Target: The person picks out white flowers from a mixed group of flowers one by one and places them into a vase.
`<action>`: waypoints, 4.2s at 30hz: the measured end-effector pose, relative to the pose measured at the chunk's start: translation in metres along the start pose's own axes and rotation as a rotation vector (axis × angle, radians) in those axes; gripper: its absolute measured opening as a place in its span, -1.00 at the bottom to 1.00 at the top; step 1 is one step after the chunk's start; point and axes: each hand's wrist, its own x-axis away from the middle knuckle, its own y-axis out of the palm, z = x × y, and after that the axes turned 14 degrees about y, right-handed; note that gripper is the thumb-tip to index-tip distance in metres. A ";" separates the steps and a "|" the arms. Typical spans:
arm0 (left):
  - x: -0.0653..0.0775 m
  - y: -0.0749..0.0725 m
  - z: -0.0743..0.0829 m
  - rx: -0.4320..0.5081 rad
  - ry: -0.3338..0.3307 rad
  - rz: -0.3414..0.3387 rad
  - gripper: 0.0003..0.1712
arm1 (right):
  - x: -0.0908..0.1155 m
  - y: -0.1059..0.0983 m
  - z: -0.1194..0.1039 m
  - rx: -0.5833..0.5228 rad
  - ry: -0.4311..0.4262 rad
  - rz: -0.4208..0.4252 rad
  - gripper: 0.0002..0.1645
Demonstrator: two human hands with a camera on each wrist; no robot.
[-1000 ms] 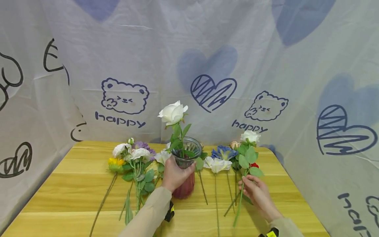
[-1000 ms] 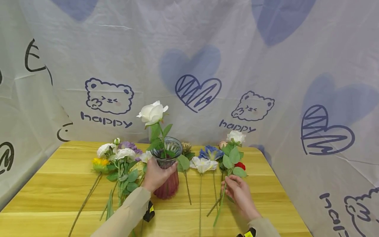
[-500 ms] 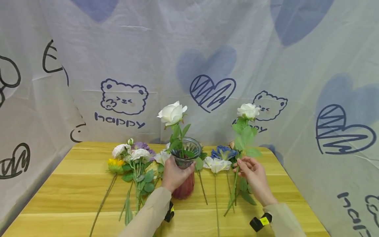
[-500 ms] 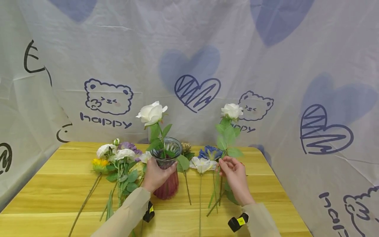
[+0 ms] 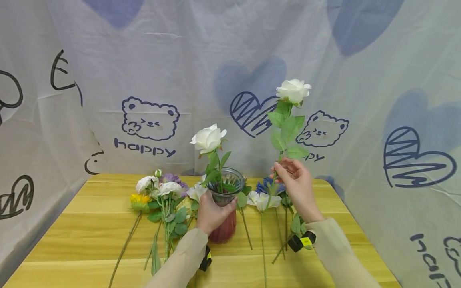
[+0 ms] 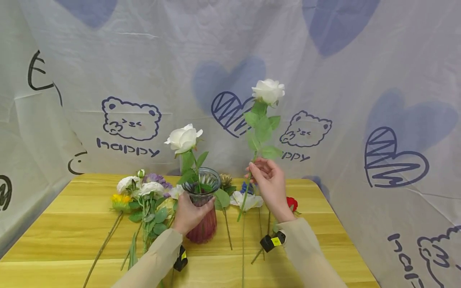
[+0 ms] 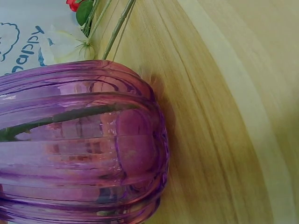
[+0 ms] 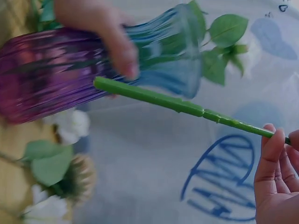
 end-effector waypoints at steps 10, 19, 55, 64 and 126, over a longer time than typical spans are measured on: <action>0.001 0.000 0.000 0.004 0.009 -0.003 -0.39 | -0.012 0.029 -0.048 -0.139 -0.229 0.024 -0.82; 0.001 -0.001 0.001 0.012 0.010 -0.004 -0.41 | -0.024 0.056 -0.061 -0.205 -0.440 0.083 -0.87; 0.000 0.000 0.000 -0.007 -0.004 -0.003 -0.32 | -0.025 0.058 0.026 0.257 -0.050 -0.219 -0.68; 0.000 0.000 0.000 -0.025 0.007 -0.003 -0.33 | -0.019 0.046 0.057 0.162 0.056 -0.209 -0.68; 0.000 -0.002 0.003 0.004 -0.016 -0.025 -0.35 | 0.022 -0.003 0.135 0.532 0.517 -0.549 -0.62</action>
